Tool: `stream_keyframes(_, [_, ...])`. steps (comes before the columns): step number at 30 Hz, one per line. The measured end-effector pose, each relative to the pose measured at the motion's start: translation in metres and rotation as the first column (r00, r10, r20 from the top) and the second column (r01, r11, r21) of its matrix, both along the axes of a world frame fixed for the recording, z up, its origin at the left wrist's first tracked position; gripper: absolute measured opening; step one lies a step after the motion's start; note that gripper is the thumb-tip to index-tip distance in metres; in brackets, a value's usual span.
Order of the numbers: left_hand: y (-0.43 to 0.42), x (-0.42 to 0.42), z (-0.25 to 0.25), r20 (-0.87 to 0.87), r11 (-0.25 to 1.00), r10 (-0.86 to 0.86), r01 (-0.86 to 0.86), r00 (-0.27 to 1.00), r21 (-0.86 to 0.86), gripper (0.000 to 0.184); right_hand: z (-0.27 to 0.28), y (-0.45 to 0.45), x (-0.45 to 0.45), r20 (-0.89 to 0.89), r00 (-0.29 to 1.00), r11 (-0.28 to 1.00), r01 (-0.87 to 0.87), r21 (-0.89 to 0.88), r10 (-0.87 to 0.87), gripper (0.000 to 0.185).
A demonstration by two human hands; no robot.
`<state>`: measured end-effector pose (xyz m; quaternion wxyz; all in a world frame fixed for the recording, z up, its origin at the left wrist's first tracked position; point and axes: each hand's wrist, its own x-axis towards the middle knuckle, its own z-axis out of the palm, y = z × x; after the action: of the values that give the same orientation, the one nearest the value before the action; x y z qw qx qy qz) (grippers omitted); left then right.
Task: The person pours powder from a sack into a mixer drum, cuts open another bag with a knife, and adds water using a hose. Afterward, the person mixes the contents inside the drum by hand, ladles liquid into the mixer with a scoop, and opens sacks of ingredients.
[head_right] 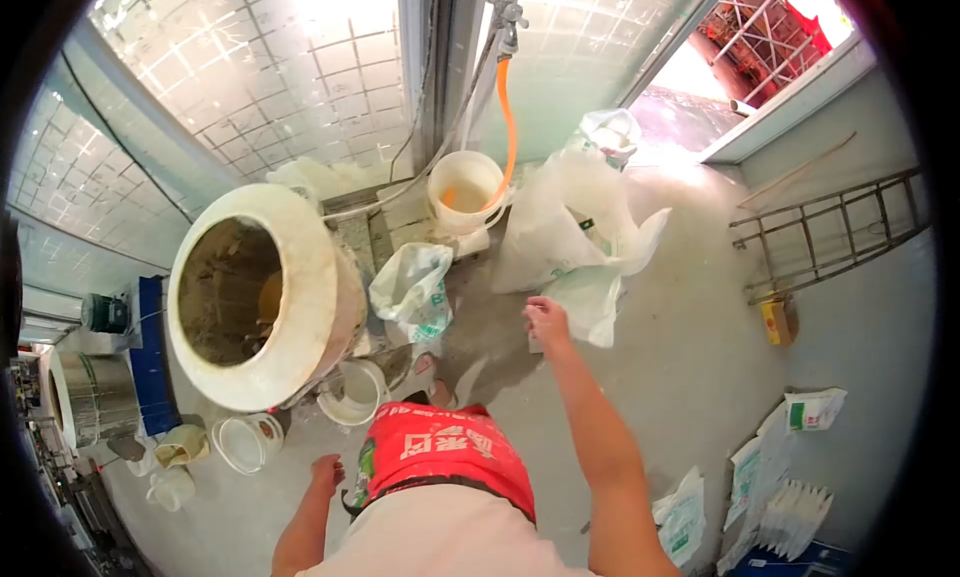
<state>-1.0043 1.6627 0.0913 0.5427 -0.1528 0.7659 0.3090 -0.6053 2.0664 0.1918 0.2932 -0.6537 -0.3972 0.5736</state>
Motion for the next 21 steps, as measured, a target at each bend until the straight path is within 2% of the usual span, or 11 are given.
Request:
stream_keyframes(3, [0.044,0.001,0.020,0.006,0.999,0.019,-0.018,1.000,-0.028,0.013,-0.009,0.058,-0.027,0.037,0.997,0.997,-0.067,-0.025,0.068,0.027])
stream_keyframes(8, [0.109,0.007,0.048,-0.031,0.977,0.168,-0.162,0.985,0.141,0.016,-0.047,0.165,-0.051,0.123,0.974,0.982,-0.189,-0.010,0.189,0.028])
stream_keyframes(10, [0.120,0.021,0.055,-0.066,0.949,0.259,-0.241,0.964,0.202,0.016,-0.091,0.214,-0.055,0.512,0.787,0.846,-0.496,0.193,0.344,0.032])
stream_keyframes(12, [0.126,0.045,0.065,-0.073,0.929,0.347,-0.332,0.935,0.161,0.016,-0.082,0.255,-0.074,0.653,0.584,0.665,-0.729,0.160,0.482,0.039])
stream_keyframes(14, [0.124,0.076,0.074,-0.080,0.895,0.441,-0.431,0.894,0.111,0.015,-0.146,0.301,-0.081,0.764,0.464,0.556,-0.814,0.169,0.449,0.045])
stream_keyframes(15, [0.119,0.098,0.077,-0.118,0.860,0.510,-0.502,0.852,0.095,0.015,-0.167,0.324,-0.080,0.805,0.320,0.408,-0.907,0.108,0.500,0.050])
stream_keyframes(16, [0.116,0.117,0.081,-0.124,0.841,0.539,-0.541,0.833,0.019,0.015,-0.160,0.338,-0.095,0.786,0.237,0.423,-0.906,-0.034,0.571,0.050])
stream_keyframes(17, [0.115,0.136,0.082,-0.125,0.816,0.567,-0.576,0.814,-0.053,0.015,-0.160,0.351,-0.105,0.826,0.086,0.364,-0.919,-0.150,0.558,0.050])
stream_keyframes(19, [0.109,0.181,0.089,-0.147,0.757,0.628,-0.644,0.764,-0.110,0.015,-0.174,0.377,-0.108,0.915,-0.199,0.122,-0.959,-0.256,0.350,0.044])
stream_keyframes(21, [0.106,0.222,0.089,-0.140,0.713,0.660,-0.674,0.738,-0.194,0.016,-0.201,0.398,-0.098,0.922,-0.342,0.015,-0.937,-0.350,0.184,0.033])
